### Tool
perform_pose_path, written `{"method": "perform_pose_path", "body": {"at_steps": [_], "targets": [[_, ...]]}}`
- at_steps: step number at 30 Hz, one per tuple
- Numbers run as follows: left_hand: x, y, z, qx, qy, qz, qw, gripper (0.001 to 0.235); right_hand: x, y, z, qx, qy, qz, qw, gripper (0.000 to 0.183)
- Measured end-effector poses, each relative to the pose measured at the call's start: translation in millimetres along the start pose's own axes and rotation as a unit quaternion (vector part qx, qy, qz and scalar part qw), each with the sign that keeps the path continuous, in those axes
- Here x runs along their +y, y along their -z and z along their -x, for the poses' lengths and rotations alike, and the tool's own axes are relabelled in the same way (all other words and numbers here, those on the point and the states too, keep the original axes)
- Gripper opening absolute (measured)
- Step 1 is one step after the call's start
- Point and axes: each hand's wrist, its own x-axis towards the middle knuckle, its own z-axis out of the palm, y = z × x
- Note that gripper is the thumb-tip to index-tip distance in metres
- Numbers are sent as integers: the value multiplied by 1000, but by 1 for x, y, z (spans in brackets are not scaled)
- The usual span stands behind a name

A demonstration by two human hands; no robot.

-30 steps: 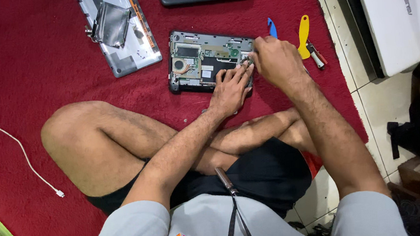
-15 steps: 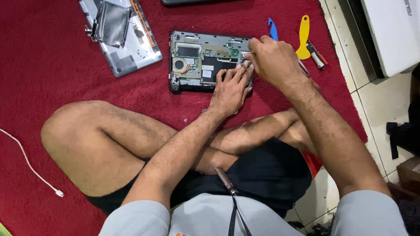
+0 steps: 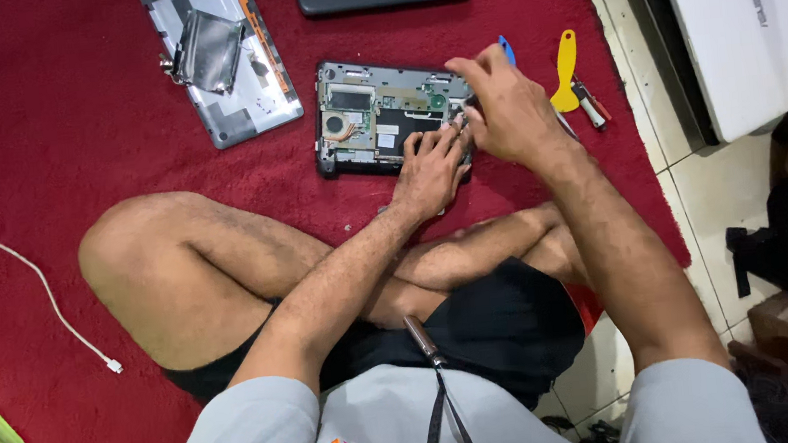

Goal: The person sits on a red rug and disassembles a laptop, removing the back cover and keyboard. They use a screwdriver to remove screws, disconnect cables, and remove the battery and motherboard. The person then reassembles the components in reverse order.

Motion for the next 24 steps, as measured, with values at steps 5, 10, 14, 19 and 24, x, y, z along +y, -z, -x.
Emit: {"method": "perform_pose_path", "body": {"at_steps": [5,10,14,19,24], "targets": [[1,-3,1,5,-3,4,1000,66,3,-9,-1,35,-9,122,992,25],[3,3,1,9,-6,4,1000,67,16,-27,2,73,-9,182,980,16],[1,2,5,7,-1,4,1000,67,13,-31,1,48,-9,134,990,31],[1,2,3,19,-8,-2,1000,57,8,-20,-1,13,-19,95,995,40],[3,5,2,15,-1,-4,1000,57,12,-33,1,51,-19,143,988,22]]}}
